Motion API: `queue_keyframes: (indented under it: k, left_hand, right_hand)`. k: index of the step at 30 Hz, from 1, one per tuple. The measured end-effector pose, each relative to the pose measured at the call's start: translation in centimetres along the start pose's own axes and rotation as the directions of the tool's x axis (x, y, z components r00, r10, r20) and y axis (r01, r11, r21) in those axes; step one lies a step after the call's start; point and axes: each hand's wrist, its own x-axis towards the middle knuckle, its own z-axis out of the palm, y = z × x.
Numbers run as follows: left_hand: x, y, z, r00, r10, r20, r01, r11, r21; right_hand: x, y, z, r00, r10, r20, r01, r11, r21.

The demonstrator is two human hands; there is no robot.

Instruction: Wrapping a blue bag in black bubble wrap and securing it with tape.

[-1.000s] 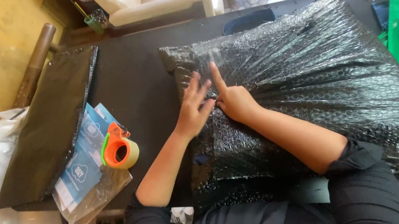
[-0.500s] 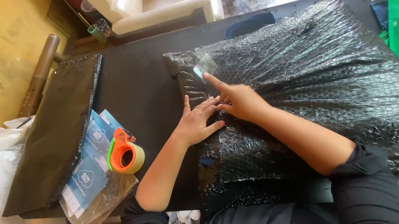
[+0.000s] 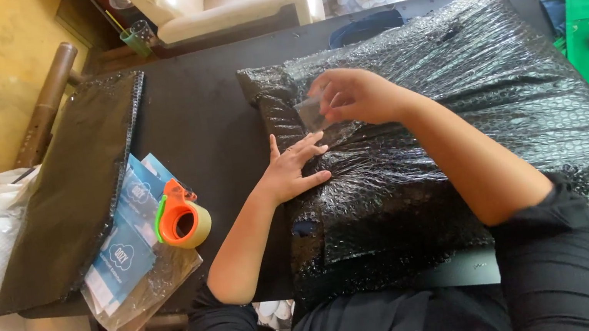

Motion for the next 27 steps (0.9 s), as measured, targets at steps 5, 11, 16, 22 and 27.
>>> queue_keyframes:
  k: [5, 11, 16, 22, 27]
  left_hand:
    - [-0.2, -0.3, 0.1, 1.000, -0.011, 0.015, 0.011, 0.998, -0.055]
    - [-0.2, -0.6, 0.2, 1.000, -0.028, 0.012, 0.028, 0.999, -0.017]
    - [-0.2, -0.5, 0.3, 0.999, -0.034, -0.001, 0.034, 0.999, -0.041]
    - [-0.4, -1.0, 0.7, 0.998, -0.024, -0.052, 0.021, 0.998, -0.065]
    - [-0.7, -1.1, 1.2, 0.993, -0.001, -0.117, -0.012, 0.994, -0.108]
  right_hand:
    - [3.3, 3.4, 0.3, 0.987, 0.091, 0.135, -0.064, 0.979, -0.193]
    - [5.0, 5.4, 0.6, 0.985, 0.091, 0.145, -0.076, 0.991, -0.107]
    - [4.9, 6.5, 0.3, 0.986, 0.120, 0.112, -0.128, 0.990, 0.063]
    - [4.5, 6.1, 0.8, 0.982, 0.079, 0.170, -0.082, 0.997, 0.012]
    - [4.3, 5.6, 1.6, 0.972, 0.055, 0.229, -0.032, 0.994, -0.106]
